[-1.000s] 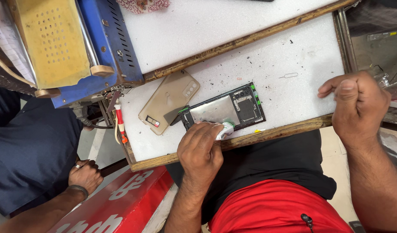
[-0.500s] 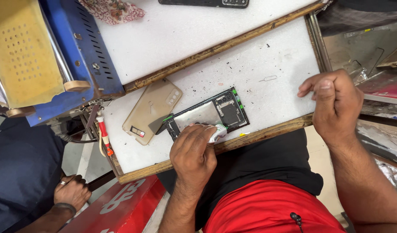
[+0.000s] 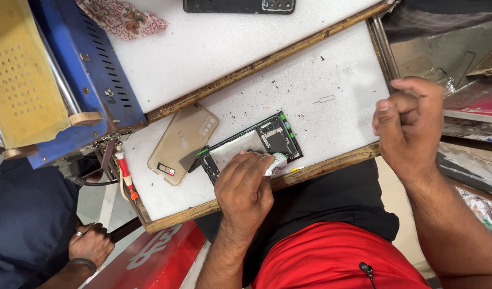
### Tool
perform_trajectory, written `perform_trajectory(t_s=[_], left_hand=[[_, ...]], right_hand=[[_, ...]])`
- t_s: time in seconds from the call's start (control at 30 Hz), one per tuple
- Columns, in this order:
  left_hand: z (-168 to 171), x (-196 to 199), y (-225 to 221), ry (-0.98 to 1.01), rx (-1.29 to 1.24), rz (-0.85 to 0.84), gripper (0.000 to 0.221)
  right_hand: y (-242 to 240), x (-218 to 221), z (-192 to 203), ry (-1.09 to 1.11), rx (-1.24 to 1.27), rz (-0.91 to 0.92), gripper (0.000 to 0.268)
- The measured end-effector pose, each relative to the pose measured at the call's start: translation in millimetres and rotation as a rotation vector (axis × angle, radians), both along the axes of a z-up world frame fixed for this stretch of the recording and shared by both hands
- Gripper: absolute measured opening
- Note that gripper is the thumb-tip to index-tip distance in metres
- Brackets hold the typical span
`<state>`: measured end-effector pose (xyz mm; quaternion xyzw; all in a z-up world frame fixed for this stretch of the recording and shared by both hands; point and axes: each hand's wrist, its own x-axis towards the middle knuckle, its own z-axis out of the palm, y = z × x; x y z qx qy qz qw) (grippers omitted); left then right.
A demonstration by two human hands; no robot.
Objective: The person applies a red adhesive to the edges of a disassembled smartphone screen assembly using a small applicator. They then use a cloth to wipe the surface and apply a white adhesive from a tube along the screen perimeter.
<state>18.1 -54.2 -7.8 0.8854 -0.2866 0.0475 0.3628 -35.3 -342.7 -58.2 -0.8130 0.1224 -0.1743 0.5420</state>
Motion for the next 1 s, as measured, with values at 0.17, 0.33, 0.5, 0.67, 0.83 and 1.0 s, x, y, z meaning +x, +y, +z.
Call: perform_trajectory(t_s=[0.17,0.33,0.5,0.67,0.83,1.0], left_hand=[[-1.4,2.8,-5.5,-0.004,-0.002,-0.006,0.043],[-1.9,4.4,-7.3,-0.012,-0.012,-0.01,0.044],[-2.5,7.1,-8.9,-0.014,-0.016,-0.006,0.045],[-2.5,8.5,-12.0,-0.017,-0.012,-0.015,0.044],[-5.3,13.0,-15.1,-0.055,-0.005,-0.01,0.043],[-6.9,17.3,-16.2,-0.075,-0.005,-0.001,0.043]], right_hand=[[-0.6,-5.5,-9.7,0.009,-0.14,0.037,0.03],[-2.4,-10.4,-8.4,0.008,-0.189,0.054,0.041],[3.1,-2.6,1.5,0.023,-0.197,0.046,0.027],[7.7,3.5,10.5,0.033,-0.126,0.052,0.017],[7.7,1.6,8.2,0.048,-0.155,0.046,0.019],[3.2,-1.0,-1.2,0.026,-0.176,0.054,0.028]])
